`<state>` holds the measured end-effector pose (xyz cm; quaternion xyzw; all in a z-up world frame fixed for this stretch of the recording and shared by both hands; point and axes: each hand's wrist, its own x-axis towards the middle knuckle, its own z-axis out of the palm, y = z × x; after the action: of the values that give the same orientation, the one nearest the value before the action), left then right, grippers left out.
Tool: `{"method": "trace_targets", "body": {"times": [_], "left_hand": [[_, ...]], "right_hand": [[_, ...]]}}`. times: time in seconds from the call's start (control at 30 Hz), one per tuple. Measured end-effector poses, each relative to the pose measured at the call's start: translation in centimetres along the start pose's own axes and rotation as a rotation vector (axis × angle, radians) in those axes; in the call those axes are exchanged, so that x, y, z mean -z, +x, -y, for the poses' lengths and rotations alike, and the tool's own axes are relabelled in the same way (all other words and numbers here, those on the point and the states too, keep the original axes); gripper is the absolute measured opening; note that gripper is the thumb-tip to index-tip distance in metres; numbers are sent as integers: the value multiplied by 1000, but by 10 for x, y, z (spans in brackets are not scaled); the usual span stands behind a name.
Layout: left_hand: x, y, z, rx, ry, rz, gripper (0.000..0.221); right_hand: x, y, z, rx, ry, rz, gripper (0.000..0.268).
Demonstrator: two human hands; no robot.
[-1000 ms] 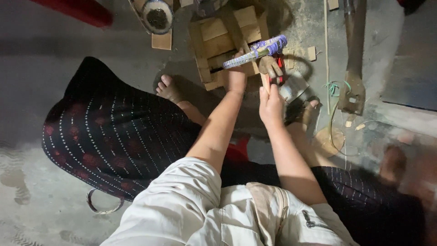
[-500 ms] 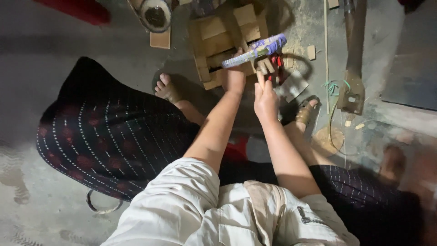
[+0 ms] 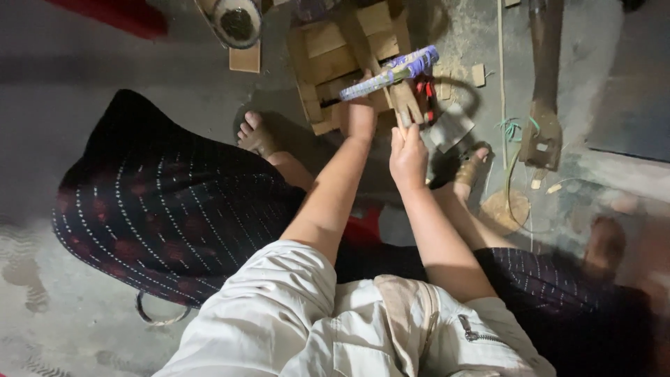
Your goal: The person is assembling a circular wooden frame, carefully fitting wooden slats into slots and using a hammer and a wooden block to tap them into a secure position.
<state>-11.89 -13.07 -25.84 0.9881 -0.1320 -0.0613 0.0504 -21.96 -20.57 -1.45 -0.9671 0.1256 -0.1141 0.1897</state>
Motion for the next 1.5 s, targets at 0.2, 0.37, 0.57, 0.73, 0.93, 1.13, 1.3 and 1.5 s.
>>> {"method": "trace_targets", "body": {"times": [0.2, 0.37, 0.57, 0.73, 0.93, 1.13, 1.3, 1.5], "left_hand": [[161, -12, -8, -119, 346, 192, 48], [145, -28, -6, -3, 31, 56, 51], [133, -24, 2, 129, -390, -257, 53], [177, -48, -4, -64, -143, -404, 36], [217, -55, 22, 749, -871, 190, 49], [341, -58, 51, 788, -1368, 70, 58], [192, -12, 62, 394, -1256, -355, 25], [303, -18, 78, 502, -646, -269, 15]], "right_hand": [[48, 16, 66, -24, 131, 57, 30], [25, 1, -2, -397, 293, 103, 31], [28, 25, -25, -767, 591, -48, 28], [14, 58, -134, -839, 489, -110, 38], [86, 105, -155, -746, -77, 140, 34], [72, 91, -183, -604, -380, 256, 34], [45, 61, -186, -662, -108, 229, 39], [60, 76, -151, -775, -187, 241, 42]]}}
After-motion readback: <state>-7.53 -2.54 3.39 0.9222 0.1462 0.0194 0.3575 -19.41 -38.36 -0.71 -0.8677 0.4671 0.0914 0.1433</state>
